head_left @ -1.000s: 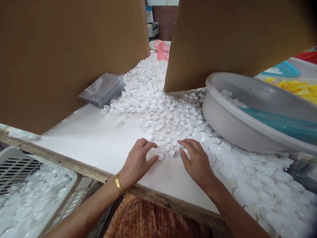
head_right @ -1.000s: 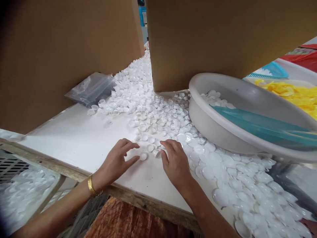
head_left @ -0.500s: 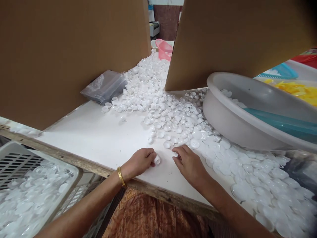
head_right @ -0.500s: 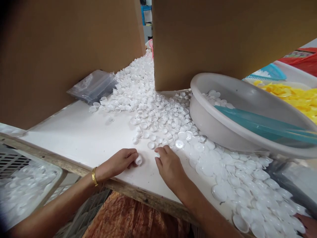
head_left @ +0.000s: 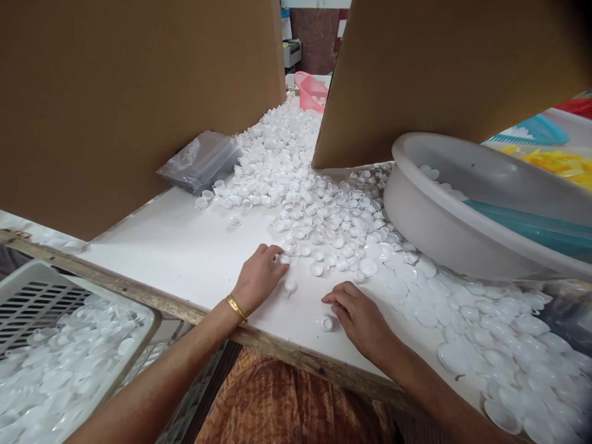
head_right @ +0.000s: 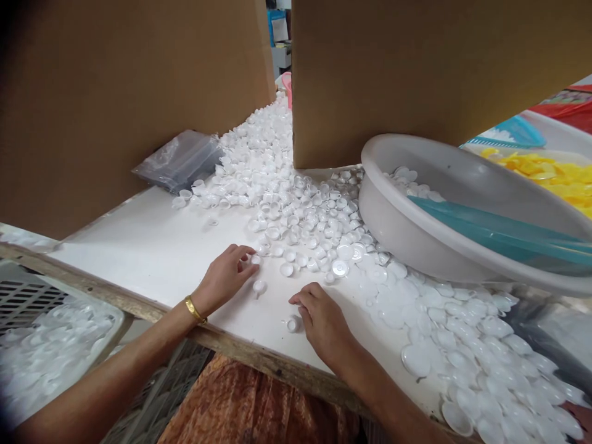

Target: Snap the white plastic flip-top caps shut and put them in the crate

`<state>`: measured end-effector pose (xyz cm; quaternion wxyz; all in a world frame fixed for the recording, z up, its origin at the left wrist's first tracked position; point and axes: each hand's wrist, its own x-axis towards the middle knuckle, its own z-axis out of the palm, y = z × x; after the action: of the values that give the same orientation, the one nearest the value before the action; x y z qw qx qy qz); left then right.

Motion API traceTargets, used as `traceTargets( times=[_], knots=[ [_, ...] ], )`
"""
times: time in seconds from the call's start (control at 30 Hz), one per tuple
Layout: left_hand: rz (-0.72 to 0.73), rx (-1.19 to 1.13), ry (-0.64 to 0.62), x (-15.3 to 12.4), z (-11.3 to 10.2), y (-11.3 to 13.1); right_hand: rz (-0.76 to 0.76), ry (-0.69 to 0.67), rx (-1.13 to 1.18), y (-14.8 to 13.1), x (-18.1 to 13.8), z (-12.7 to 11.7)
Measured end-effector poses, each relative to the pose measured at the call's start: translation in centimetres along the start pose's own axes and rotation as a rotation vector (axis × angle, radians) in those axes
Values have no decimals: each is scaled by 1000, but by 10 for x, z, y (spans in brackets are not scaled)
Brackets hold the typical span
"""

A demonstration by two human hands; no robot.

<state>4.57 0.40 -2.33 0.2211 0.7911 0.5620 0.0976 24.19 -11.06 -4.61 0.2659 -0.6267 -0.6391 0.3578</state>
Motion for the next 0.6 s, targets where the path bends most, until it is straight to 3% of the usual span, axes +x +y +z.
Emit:
traceTargets(
  times=[0.1, 0.23, 0.37, 0.47, 0.6],
  knots=[
    [22, -14, -39, -1, 1, 4, -38, 57, -173, -4, 3, -4],
    [82, 47, 94, 9, 4, 9, -114, 124, -403, -16, 22, -7],
    [118, 152, 15, 28, 6, 12, -158, 109, -658, -24, 42, 0],
    [32, 76, -54, 33, 2, 8, -153, 89, -556, -25, 43, 1],
    [-189, -374, -296, 30, -11, -2, 14, 32, -95, -25, 38, -4]
  ],
)
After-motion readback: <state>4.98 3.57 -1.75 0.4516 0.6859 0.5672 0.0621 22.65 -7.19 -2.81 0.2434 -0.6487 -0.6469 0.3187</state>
